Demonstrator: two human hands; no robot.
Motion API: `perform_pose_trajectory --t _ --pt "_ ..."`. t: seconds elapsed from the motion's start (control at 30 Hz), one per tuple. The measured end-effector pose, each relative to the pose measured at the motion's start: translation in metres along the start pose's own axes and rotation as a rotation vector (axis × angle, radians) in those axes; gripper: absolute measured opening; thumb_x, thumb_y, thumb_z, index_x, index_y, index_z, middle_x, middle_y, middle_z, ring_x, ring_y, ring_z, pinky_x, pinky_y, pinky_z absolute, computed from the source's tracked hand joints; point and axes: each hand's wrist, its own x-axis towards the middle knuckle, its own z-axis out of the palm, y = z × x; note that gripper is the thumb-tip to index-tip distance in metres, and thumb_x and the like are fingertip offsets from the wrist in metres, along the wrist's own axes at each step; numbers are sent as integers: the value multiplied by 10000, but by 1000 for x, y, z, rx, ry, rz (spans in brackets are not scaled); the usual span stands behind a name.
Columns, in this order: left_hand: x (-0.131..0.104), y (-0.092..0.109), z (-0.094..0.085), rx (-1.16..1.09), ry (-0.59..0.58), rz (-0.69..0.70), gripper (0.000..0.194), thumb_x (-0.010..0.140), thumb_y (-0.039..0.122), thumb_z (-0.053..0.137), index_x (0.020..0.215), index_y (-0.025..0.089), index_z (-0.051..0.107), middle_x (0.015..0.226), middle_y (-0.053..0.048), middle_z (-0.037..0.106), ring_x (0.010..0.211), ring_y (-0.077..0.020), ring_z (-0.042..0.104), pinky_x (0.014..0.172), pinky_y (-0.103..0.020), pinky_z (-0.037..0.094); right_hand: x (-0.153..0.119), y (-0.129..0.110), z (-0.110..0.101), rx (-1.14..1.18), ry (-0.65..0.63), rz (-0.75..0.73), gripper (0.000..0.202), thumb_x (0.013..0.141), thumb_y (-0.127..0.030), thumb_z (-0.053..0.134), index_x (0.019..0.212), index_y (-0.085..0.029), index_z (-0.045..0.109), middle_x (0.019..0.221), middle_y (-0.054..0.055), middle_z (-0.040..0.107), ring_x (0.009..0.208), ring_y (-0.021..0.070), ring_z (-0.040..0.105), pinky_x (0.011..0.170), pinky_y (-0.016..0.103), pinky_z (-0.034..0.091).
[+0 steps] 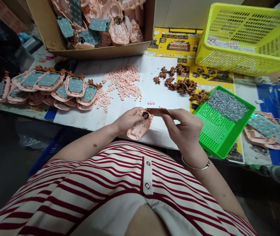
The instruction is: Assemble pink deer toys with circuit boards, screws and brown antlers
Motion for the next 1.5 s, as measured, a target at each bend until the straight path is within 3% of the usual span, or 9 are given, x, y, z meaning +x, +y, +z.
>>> perform_pose_trajectory --t 0.27,0.4,0.63,0.77,0.87,1.1,1.2,1.5 --pt "2 1 -2 -118 -13 -28 270 692 294 824 860 135 685 782 -35 693 711 -153 628 692 -274 465 -1 1 4 -14 3 -38 175 964 -299 618 857 -227 736 744 37 771 651 166 701 588 294 511" --pt "4 0 -6 -134 -38 -6 326 721 382 819 867 115 706 833 -59 714 770 -166 644 752 -285 479 -5 1 5 2 -8 -69 104 945 -254 655 885 -219 732 767 42 771 676 169 705 608 291 519" --pt "2 -6 -8 -55 -87 -22 450 629 456 914 873 131 723 801 -44 713 708 -151 629 712 -283 465 -15 4 6 -23 -14 -130 92 934 -209 659 985 -240 728 857 55 785 754 194 727 646 316 562" --pt "1 -5 -10 -29 -98 19 429 610 385 926 896 128 736 857 -45 727 762 -151 639 757 -276 477 -27 4 6 -90 60 -253 356 922 -123 638 1247 -263 674 922 68 773 801 198 725 670 313 576" --pt "0 -1 -9 -19 -122 61 309 666 310 866 882 128 742 862 -38 728 799 -151 647 796 -272 483 -37 2 5 -106 41 -368 501 915 -69 614 1386 -239 603 981 94 747 871 191 707 731 303 586" --pt "-5 5 -3 -63 -24 7 289 695 191 737 976 126 756 827 -29 733 737 -132 644 720 -238 483 -47 -1 15 -97 3 -522 339 943 -89 601 1268 -167 661 979 94 701 902 176 663 759 297 602" --pt "-7 5 -2 -50 21 4 287 709 163 715 990 119 754 815 -31 731 708 -122 637 688 -224 480 -48 -2 19 -101 -6 -540 316 930 -85 615 1238 -123 673 966 111 701 900 192 655 757 314 604" --pt "-7 7 0 -43 14 46 280 737 169 716 1010 113 747 855 -37 742 764 -133 658 729 -229 499 -47 -4 21 -162 -12 -537 304 942 -101 605 1241 -138 644 925 97 705 847 189 651 741 321 609"
